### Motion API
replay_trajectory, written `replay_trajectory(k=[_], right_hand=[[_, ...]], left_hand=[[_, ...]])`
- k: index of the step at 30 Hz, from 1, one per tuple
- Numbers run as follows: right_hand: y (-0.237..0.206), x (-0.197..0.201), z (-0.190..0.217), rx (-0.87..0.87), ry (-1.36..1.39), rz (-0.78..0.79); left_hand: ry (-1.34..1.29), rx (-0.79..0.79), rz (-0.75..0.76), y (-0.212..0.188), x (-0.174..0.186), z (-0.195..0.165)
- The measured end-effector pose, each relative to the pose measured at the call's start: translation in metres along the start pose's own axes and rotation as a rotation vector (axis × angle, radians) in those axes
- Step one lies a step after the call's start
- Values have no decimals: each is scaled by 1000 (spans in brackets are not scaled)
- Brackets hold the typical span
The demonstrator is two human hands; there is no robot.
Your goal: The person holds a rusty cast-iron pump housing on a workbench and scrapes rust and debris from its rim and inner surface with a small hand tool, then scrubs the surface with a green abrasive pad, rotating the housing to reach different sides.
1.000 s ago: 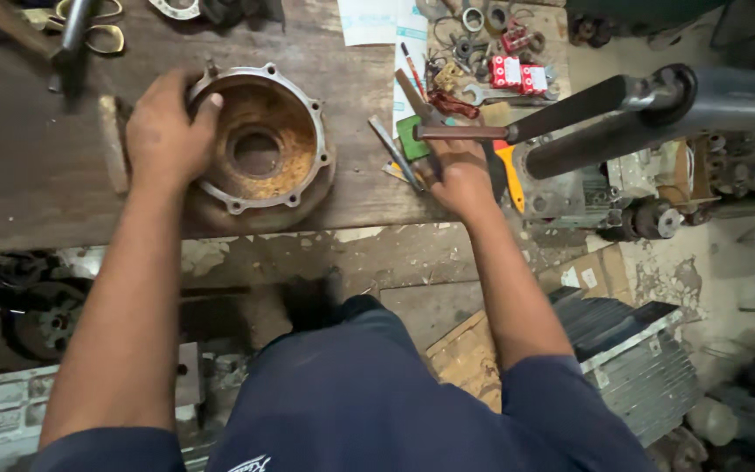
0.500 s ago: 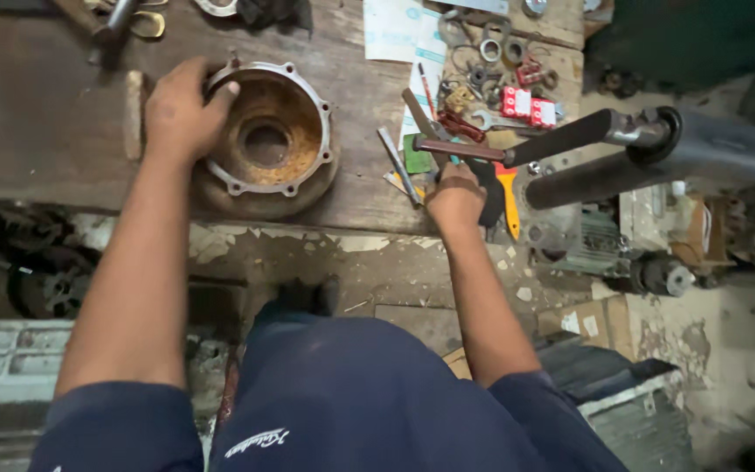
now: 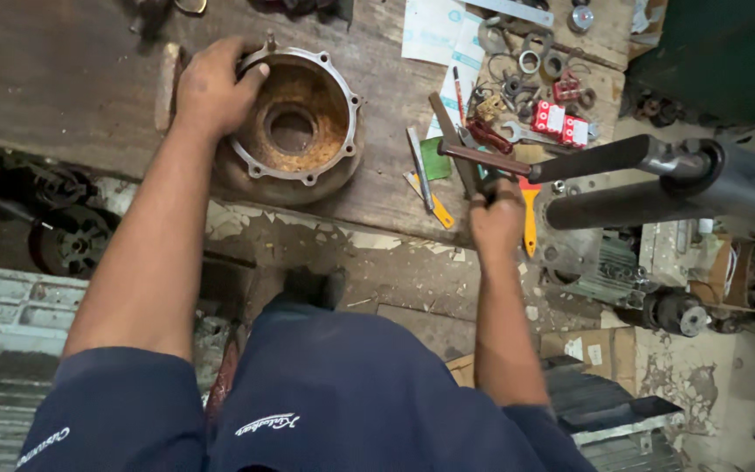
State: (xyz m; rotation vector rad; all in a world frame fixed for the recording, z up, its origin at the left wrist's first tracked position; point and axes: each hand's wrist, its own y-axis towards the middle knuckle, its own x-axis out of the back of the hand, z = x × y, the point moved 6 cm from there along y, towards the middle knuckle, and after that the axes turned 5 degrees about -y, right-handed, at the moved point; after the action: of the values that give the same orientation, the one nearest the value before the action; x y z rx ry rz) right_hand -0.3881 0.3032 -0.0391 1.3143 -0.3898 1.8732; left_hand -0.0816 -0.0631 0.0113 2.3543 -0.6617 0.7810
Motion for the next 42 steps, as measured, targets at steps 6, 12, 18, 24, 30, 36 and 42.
replay_trajectory(k=[6, 12, 18, 24, 30, 36, 42], right_hand=[[-52, 35, 21, 130, 256, 37], [-60, 33, 92, 125, 256, 156], [-28, 11, 183, 289, 190, 111], [-6, -20, 217, 280, 5, 46], [-9, -22, 218, 237, -72, 72], [-21, -22, 217, 240, -23, 27], [-25, -34, 209, 128, -114, 45]], left_hand=[[-51, 58, 38, -2, -1, 7], [-40, 51, 34, -2, -2, 5], [-93, -28, -16, -2, -3, 4], [-126, 12, 9, -1, -11, 12], [-149, -17, -26, -1, -14, 11], [-203, -3, -23, -1, -17, 9], [-163, -22, -47, -1, -14, 5]])
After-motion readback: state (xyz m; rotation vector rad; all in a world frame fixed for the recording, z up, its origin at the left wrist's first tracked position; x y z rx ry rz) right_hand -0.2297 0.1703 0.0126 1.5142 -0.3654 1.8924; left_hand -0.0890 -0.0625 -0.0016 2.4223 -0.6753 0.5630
